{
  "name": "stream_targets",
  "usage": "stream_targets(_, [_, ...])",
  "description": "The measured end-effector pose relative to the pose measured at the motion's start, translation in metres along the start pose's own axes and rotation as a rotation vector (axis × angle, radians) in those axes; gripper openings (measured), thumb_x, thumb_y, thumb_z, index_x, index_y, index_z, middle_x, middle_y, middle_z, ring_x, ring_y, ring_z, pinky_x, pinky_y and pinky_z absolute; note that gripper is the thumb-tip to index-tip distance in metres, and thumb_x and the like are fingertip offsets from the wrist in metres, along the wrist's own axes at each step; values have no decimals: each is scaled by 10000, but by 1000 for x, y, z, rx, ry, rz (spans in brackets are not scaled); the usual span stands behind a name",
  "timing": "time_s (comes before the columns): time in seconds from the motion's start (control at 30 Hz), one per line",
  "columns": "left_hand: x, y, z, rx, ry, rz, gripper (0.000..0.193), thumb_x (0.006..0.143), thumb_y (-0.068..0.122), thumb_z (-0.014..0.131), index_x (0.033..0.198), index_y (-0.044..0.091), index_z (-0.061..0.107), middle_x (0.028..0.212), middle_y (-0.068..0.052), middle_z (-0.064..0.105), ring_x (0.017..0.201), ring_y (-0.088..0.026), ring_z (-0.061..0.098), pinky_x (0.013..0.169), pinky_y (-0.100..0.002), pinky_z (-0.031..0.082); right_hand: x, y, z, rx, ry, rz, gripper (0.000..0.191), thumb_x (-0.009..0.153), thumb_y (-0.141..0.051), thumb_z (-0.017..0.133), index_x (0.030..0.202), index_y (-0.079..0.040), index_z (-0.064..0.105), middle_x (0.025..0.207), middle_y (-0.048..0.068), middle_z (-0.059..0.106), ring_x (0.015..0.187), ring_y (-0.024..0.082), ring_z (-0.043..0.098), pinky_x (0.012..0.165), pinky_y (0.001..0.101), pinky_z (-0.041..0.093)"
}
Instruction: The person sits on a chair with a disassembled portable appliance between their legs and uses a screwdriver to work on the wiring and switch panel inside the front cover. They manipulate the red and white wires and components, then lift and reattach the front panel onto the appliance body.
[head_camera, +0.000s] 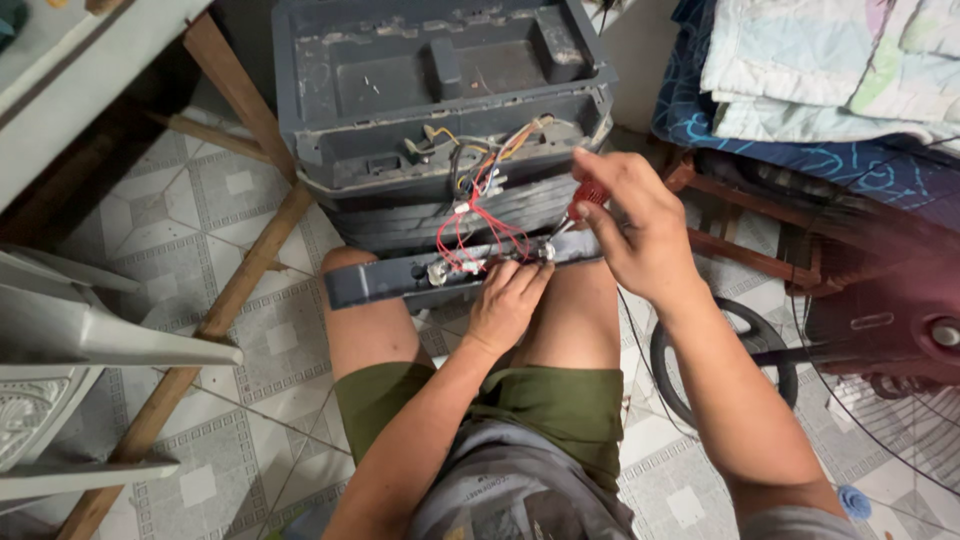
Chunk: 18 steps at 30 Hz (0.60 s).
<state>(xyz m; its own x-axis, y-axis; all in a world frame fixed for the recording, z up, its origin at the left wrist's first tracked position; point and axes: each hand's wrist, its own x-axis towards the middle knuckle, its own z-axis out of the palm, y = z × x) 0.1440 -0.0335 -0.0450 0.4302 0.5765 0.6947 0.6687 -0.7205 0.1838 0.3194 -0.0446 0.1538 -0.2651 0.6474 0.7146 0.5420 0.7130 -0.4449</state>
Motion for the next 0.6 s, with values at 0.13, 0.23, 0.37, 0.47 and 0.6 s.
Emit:
stream_targets(0.13, [-1, 3, -2, -6, 5, 11, 375, 917, 91, 585, 1276, 60, 688, 1142, -43, 665, 1041, -240, 587, 970, -393, 510, 10, -8, 0, 46, 21, -37, 522, 829, 112, 706, 1327, -16, 615, 1227, 168, 655, 1053, 268, 653, 934, 361, 532])
stream_targets(0.23, [-3, 4, -5, 4, 11, 21, 377, 913, 98, 582, 1274, 62, 685, 1149, -39, 664, 1043, -243, 583, 975, -401, 509, 9, -11, 7, -46, 153, -54, 458, 764, 38, 832, 1190, -29, 679, 1176, 198, 575, 979, 278, 592, 851, 346, 506])
stream_targets(0.37, [-4, 0, -4, 8, -13, 30, 394, 917, 99, 576, 1295, 52, 678, 1167, -52, 664, 1042, -247, 581, 967, -404, 506, 0, -3, 8, 10, 145, 123, 380, 873, 8, 876, 1224, -70, 754, 1098, 101, 583, 903, 163, 625, 809, 269, 517])
stream_targets(0.47, [-3, -2, -1, 0, -8, 24, 404, 916, 97, 571, 1303, 47, 675, 1177, -58, 665, 1045, -250, 584, 959, -402, 502, -5, 4, 4, 45, 68, 110, 412, 938, 50, 791, 1325, -69, 711, 1218, 101, 650, 1019, 146, 692, 883, 257, 578])
stream_targets(0.6, [-1, -3, -1, -8, -1, 21, 401, 922, 94, 569, 1305, 47, 675, 1176, -57, 664, 1039, -247, 584, 972, -397, 508, -6, 3, 1, 56, 24, 66, 450, 928, 108, 688, 1353, -37, 669, 1326, 132, 645, 1075, 175, 696, 914, 278, 569])
